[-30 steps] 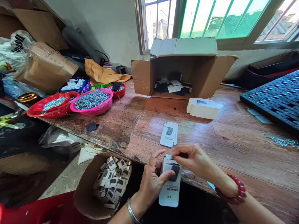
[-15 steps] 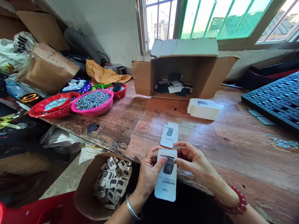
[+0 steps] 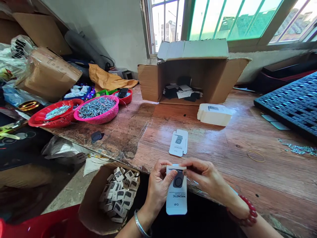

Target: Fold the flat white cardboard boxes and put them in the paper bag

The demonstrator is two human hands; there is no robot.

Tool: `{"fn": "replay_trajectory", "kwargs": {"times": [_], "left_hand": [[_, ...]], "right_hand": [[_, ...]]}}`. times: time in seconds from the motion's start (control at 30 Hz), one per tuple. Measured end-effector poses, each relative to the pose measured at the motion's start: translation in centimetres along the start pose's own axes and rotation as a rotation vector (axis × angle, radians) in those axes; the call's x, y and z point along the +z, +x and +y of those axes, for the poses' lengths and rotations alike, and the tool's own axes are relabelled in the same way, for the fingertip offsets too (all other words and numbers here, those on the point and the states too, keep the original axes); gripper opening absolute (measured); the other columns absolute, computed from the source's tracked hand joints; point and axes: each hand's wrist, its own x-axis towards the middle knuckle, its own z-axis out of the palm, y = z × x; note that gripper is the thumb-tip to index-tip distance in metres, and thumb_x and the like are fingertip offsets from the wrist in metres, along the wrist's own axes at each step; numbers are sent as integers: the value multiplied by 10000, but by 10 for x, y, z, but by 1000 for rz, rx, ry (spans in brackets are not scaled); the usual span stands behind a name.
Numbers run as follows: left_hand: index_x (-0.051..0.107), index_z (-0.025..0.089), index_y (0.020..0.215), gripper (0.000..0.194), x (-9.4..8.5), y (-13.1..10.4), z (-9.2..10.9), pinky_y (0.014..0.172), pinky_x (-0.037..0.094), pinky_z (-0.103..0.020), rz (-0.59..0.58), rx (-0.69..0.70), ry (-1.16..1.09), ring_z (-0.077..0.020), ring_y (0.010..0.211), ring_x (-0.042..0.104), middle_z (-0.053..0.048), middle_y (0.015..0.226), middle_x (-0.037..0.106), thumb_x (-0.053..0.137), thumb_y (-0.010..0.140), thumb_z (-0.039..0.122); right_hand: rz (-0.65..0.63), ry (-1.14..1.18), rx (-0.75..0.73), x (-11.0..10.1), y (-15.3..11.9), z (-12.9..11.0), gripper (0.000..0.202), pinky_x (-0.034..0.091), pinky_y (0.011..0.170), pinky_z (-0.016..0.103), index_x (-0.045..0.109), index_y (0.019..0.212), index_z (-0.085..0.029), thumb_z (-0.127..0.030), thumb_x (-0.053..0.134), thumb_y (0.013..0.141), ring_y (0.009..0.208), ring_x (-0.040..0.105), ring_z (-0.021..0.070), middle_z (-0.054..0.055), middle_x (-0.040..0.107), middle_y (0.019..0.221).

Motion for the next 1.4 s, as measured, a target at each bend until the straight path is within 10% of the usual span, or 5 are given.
{"fn": "replay_trajectory", "kwargs": {"times": [0.37,0.63,0.8,1.13,1.4], "left_hand": [[667,173,868,336,-27,0,3,585,438,-216,-10,-6,236,-134,605,551,10,684,639,710,780,495],[695,205,832,296,-153,-11,35,641,467,-287,52,-206,919,-236,680,646,-15,684,681,600,771,479],[712,194,1017,429,-200,-12,33,862,499,-419,204,-302,1167,-368,967,699,-108,919,782,682,676,453],[659,122,1163,626,-56,18,21,958,510,-412,-144,-439,-331,-249,975,712,-172,1064,743,581,847,656],[700,126,982,763,-8,23,8,819,549,-349,-168,-442,-531,-241,871,697,-118,933,742,426,803,815]], "right_hand": [[41,60,46,34,0,11,168,591,677,299,783,838,-203,-313,659,868,734,721,201,46,780,806],[109,-763,-114,12,38,40,411,484,1024,552,607,1272,-154,-183,639,863,1264,568,344,203,617,1337],[63,-887,-96,0,58,49,329,541,913,527,658,1126,-120,-142,718,803,1108,655,381,229,698,1157],[210,-849,-387,14,25,34,301,569,915,444,649,1137,-174,-112,402,977,1089,684,282,156,724,1151],[97,-545,-609,39,-8,0,181,581,854,442,631,1112,-198,-190,590,936,955,671,260,102,722,1018]]}}
